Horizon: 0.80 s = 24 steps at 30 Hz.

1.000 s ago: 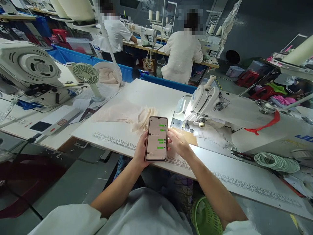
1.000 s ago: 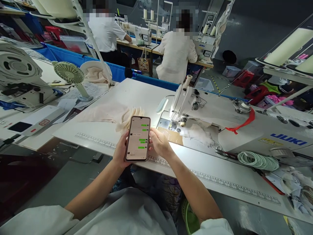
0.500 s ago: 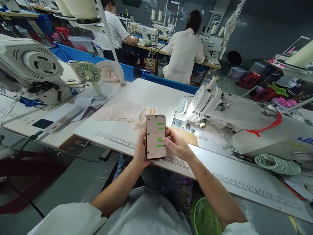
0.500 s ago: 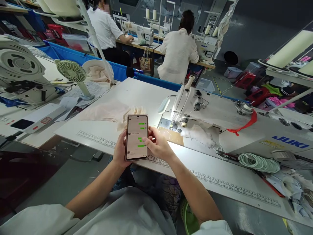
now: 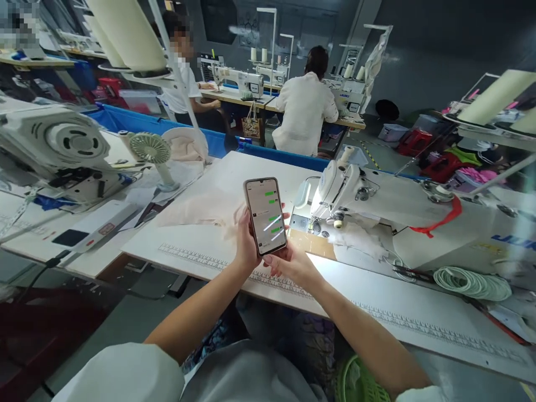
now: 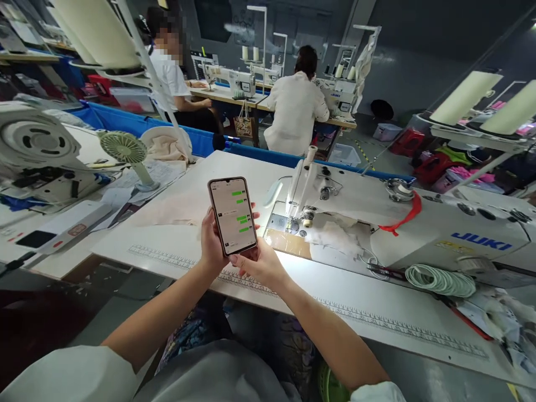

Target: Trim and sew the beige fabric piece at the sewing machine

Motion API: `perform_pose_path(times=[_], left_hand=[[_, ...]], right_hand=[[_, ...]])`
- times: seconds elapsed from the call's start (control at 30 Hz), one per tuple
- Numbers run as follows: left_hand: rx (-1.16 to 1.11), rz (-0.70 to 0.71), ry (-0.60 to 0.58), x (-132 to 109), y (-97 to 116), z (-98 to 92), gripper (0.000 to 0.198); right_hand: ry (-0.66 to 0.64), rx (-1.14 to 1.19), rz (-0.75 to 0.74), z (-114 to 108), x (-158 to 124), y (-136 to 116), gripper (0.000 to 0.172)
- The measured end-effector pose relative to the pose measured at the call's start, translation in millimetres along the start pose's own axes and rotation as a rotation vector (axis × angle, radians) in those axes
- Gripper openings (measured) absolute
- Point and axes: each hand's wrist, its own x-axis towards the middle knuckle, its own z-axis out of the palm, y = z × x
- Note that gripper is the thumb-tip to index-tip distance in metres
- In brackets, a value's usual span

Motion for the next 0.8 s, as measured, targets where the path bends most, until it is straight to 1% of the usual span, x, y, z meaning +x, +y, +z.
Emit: perform_pose_path(times=[0.1,0.2,0.3,0.4,0.5,0.6,0.7,0.8], left_hand=[[0.016,-0.017,0.042,3,-8,3.2,0.063],[0.015,-0.033,0.078,5,-12,2.4,0.068],[0.012,-0.015,0.089,5,-13,0.3,0.064],[0.017,-0.006,0.076,4,-13,-0.7,0.058],[0.021,-0.024,0.075,4,-12,-0.5,0.06],[0.014,-0.047,0.074,4,-7,-1.5,0.065],[-0.005,-0.068,0.045,3,-1,-4.8,0.064],[-0.027,-0.079,0.001,1,4,-9.0,0.062]], right_hand=[[0.048,0.013,-0.023,-4,4,2,0.061],[0.075,0.008,-0.025,-3,7,3,0.061],[0.121,-0.004,0.016,0,11,4,0.064],[0.122,-0.006,0.031,1,13,6,0.063],[0.095,0.011,0.028,0,12,6,0.062],[0.011,0.074,0.001,-3,7,3,0.061],[-0.074,0.106,-0.014,-4,2,-1,0.058],[-0.104,0.098,-0.011,-4,-1,-1,0.054]])
